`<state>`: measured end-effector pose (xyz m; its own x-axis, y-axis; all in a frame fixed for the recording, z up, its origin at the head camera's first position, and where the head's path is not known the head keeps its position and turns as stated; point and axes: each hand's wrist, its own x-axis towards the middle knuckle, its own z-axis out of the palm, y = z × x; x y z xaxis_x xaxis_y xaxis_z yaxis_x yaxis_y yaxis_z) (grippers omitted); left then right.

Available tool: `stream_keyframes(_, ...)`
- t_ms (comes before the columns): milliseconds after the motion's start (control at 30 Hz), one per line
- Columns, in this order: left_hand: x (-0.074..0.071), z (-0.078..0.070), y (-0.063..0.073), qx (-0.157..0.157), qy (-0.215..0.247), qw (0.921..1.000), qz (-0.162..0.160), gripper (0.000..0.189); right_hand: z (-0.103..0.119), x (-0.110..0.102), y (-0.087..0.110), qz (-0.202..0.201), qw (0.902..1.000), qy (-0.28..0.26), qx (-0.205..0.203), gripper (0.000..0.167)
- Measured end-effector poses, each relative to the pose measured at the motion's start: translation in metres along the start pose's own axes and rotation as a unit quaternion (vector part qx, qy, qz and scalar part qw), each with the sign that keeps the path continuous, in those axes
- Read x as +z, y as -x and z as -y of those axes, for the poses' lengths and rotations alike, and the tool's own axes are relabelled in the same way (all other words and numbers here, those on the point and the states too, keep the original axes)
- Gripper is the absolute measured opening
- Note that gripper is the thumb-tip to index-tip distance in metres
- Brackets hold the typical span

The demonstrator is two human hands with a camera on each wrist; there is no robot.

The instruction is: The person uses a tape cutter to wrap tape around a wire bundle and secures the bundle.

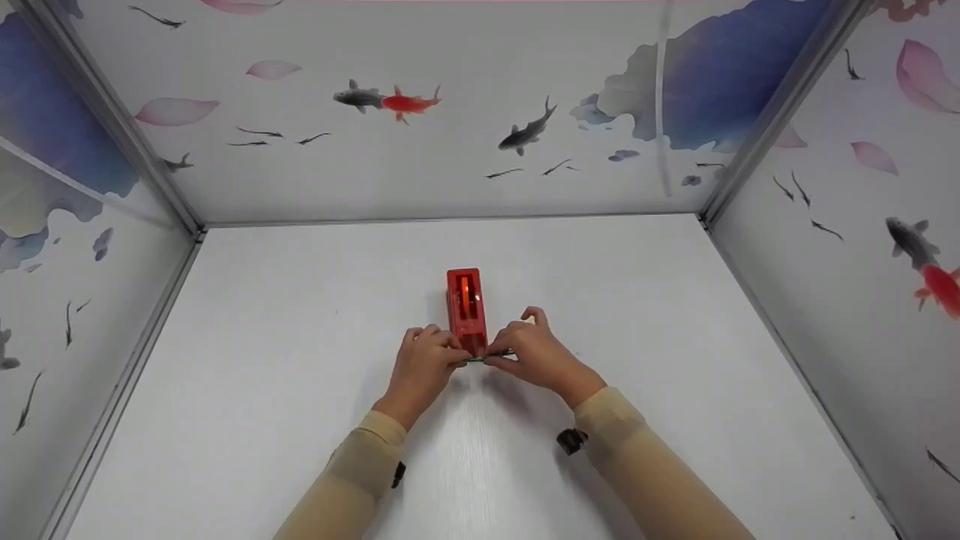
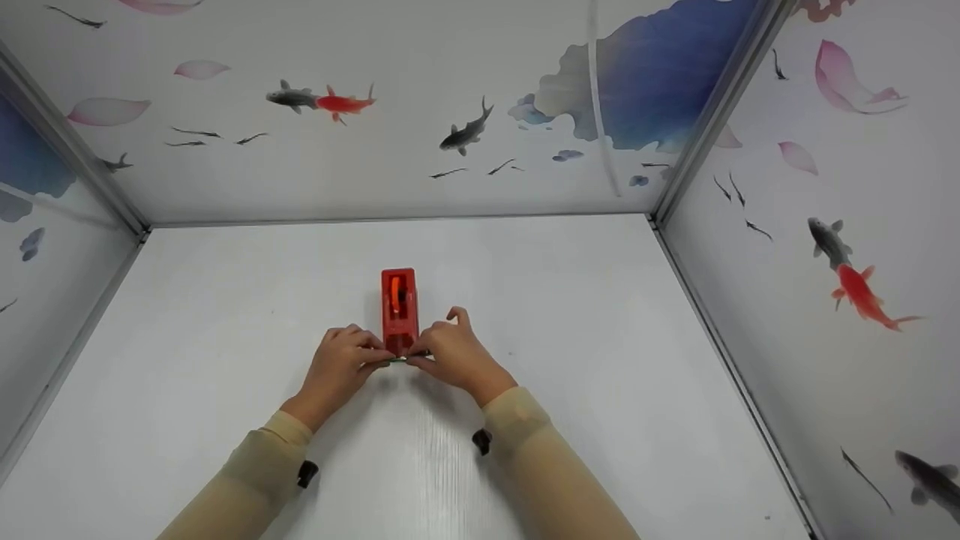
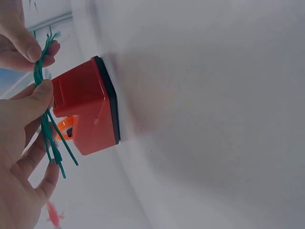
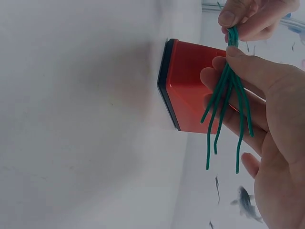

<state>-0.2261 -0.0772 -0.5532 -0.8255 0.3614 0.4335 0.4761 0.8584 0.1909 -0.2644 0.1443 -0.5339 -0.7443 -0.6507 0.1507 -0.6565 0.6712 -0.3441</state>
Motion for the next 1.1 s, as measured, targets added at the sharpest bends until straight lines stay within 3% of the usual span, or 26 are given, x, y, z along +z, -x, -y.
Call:
stream_keyframes(500, -0.002, -0.002, -0.002, -0.011, -0.009, 0.9999, -0.005, 0.015, 0.005, 0.001, -0.001, -0.047, 0.9985, 0.028, -0.004, 0.008)
stream_keyframes(633, -0.006, -0.004, -0.005, -0.033, 0.005, 0.9991, 0.024, 0.017, 0.005, 0.003, 0.000, -0.073, 0.9959, 0.049, -0.022, 0.006)
stream_keyframes(700, -0.009, -0.004, -0.007, -0.065, 0.032, 0.9961, 0.052, 0.018, 0.005, 0.005, 0.000, -0.086, 0.9944, 0.053, -0.030, 0.007)
stream_keyframes(800, -0.014, -0.005, -0.012, -0.141, 0.114, 0.9784, 0.100, 0.021, 0.004, 0.007, 0.002, -0.104, 0.9924, 0.050, -0.042, 0.009)
stream_keyframes(900, -0.019, -0.004, -0.016, -0.220, 0.202, 0.9443, 0.138, 0.022, 0.003, 0.008, 0.002, -0.119, 0.9906, 0.043, -0.053, 0.009)
stream_keyframes(967, -0.022, -0.002, -0.018, -0.250, 0.240, 0.9237, 0.164, 0.022, 0.003, 0.008, 0.002, -0.124, 0.9898, 0.039, -0.059, 0.008)
stream_keyframes(1100, -0.024, 0.004, -0.019, -0.281, 0.292, 0.8895, 0.211, 0.020, 0.002, 0.009, 0.002, -0.122, 0.9895, 0.044, -0.063, 0.007)
